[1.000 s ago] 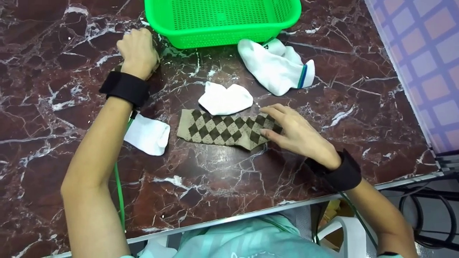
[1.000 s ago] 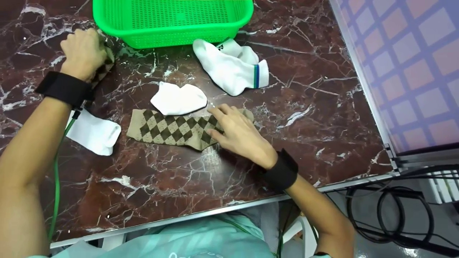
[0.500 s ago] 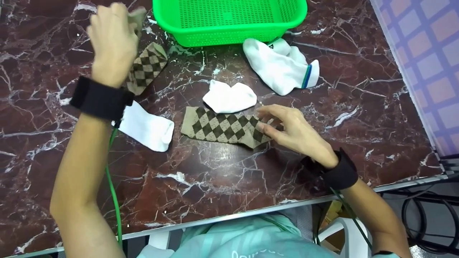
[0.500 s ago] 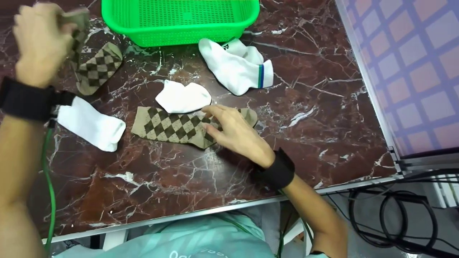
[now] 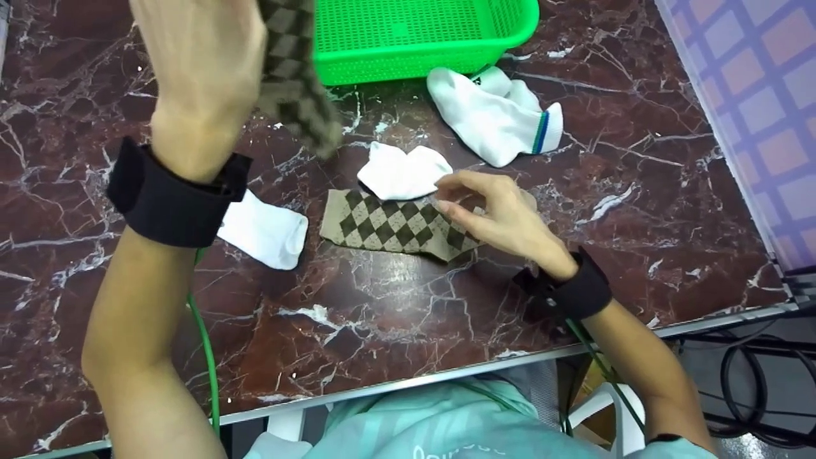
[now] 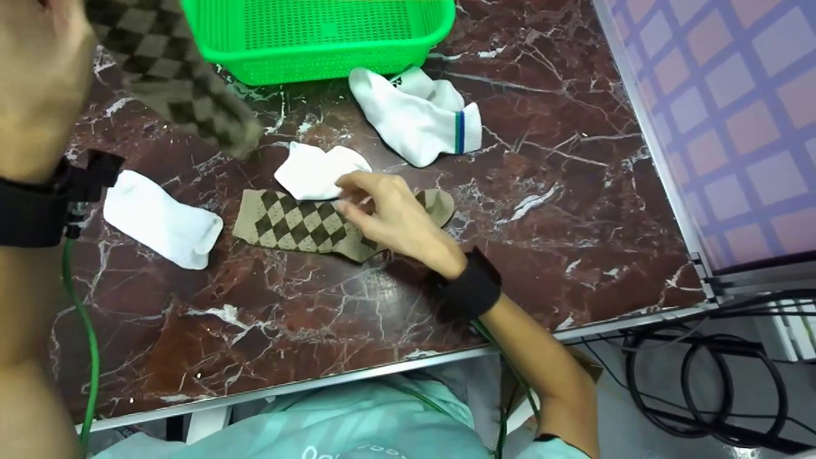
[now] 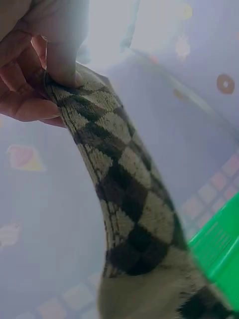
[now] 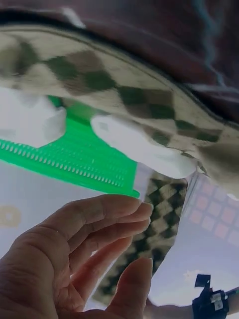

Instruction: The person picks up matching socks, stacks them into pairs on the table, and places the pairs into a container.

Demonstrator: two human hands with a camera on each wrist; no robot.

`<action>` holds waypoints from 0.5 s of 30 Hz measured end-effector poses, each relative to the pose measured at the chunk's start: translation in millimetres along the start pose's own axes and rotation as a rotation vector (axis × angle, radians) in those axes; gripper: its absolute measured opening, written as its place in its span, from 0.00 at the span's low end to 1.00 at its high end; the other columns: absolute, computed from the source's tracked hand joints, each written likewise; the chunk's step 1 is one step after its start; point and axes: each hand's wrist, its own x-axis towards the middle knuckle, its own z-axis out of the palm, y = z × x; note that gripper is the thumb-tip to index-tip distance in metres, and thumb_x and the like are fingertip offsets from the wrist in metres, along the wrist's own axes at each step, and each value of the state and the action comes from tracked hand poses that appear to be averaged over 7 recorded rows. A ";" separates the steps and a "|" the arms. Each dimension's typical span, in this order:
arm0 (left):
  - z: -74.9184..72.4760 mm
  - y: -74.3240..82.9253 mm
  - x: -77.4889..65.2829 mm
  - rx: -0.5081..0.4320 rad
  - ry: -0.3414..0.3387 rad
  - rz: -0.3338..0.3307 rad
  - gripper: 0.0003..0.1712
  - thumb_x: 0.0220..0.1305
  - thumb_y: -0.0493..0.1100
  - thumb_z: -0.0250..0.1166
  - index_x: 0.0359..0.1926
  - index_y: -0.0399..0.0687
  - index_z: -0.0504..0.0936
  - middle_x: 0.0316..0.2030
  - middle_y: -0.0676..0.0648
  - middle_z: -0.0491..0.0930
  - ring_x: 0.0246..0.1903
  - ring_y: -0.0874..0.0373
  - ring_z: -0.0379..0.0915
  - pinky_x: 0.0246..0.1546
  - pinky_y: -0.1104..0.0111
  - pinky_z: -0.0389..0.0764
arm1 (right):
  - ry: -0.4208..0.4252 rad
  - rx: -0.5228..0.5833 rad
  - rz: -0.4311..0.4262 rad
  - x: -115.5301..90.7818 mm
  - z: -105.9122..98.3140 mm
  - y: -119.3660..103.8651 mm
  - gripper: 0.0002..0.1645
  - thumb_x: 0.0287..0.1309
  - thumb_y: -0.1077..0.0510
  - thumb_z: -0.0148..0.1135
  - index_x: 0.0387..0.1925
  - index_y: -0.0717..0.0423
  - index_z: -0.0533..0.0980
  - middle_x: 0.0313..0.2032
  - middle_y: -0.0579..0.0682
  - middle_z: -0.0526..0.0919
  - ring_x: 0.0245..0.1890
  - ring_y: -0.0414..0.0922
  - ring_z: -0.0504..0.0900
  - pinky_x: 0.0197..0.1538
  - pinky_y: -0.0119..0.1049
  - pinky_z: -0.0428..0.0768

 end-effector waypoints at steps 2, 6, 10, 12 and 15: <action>2.2 6.2 0.3 -0.038 0.009 0.033 0.23 0.67 0.40 0.41 0.58 0.66 0.69 0.41 0.62 0.72 0.22 0.59 0.51 0.37 0.67 0.64 | -0.005 0.055 0.027 5.4 2.9 -8.1 0.24 0.53 0.59 0.61 0.52 0.61 0.70 0.46 0.54 0.76 0.40 0.46 0.77 0.42 0.39 0.77; 4.3 23.6 -0.9 -0.159 0.042 0.119 0.20 0.68 0.47 0.41 0.56 0.64 0.71 0.47 0.62 0.71 0.23 0.60 0.57 0.40 0.69 0.65 | 0.019 0.156 0.097 14.8 3.4 -22.8 0.38 0.51 0.61 0.63 0.61 0.64 0.57 0.57 0.60 0.66 0.49 0.50 0.71 0.49 0.44 0.73; 4.3 49.9 0.8 -0.348 0.053 0.224 0.17 0.66 0.49 0.46 0.53 0.64 0.75 0.52 0.60 0.71 0.35 0.61 0.67 0.50 0.71 0.62 | 0.075 0.310 0.206 22.8 2.3 -21.1 0.45 0.49 0.61 0.64 0.64 0.61 0.51 0.60 0.58 0.62 0.54 0.50 0.68 0.53 0.44 0.71; 3.9 64.0 2.2 -0.425 0.024 0.259 0.17 0.66 0.50 0.48 0.52 0.63 0.75 0.51 0.60 0.72 0.40 0.62 0.67 0.52 0.70 0.60 | 0.119 0.420 0.235 26.4 2.7 -15.4 0.47 0.48 0.61 0.65 0.65 0.61 0.49 0.61 0.57 0.61 0.55 0.51 0.68 0.53 0.44 0.70; 3.1 78.6 2.9 -0.480 -0.037 0.283 0.18 0.66 0.51 0.47 0.53 0.60 0.75 0.52 0.59 0.71 0.46 0.65 0.65 0.56 0.71 0.57 | 0.181 0.657 0.255 28.5 4.7 -1.4 0.49 0.45 0.63 0.66 0.66 0.56 0.49 0.61 0.55 0.60 0.56 0.51 0.66 0.54 0.43 0.70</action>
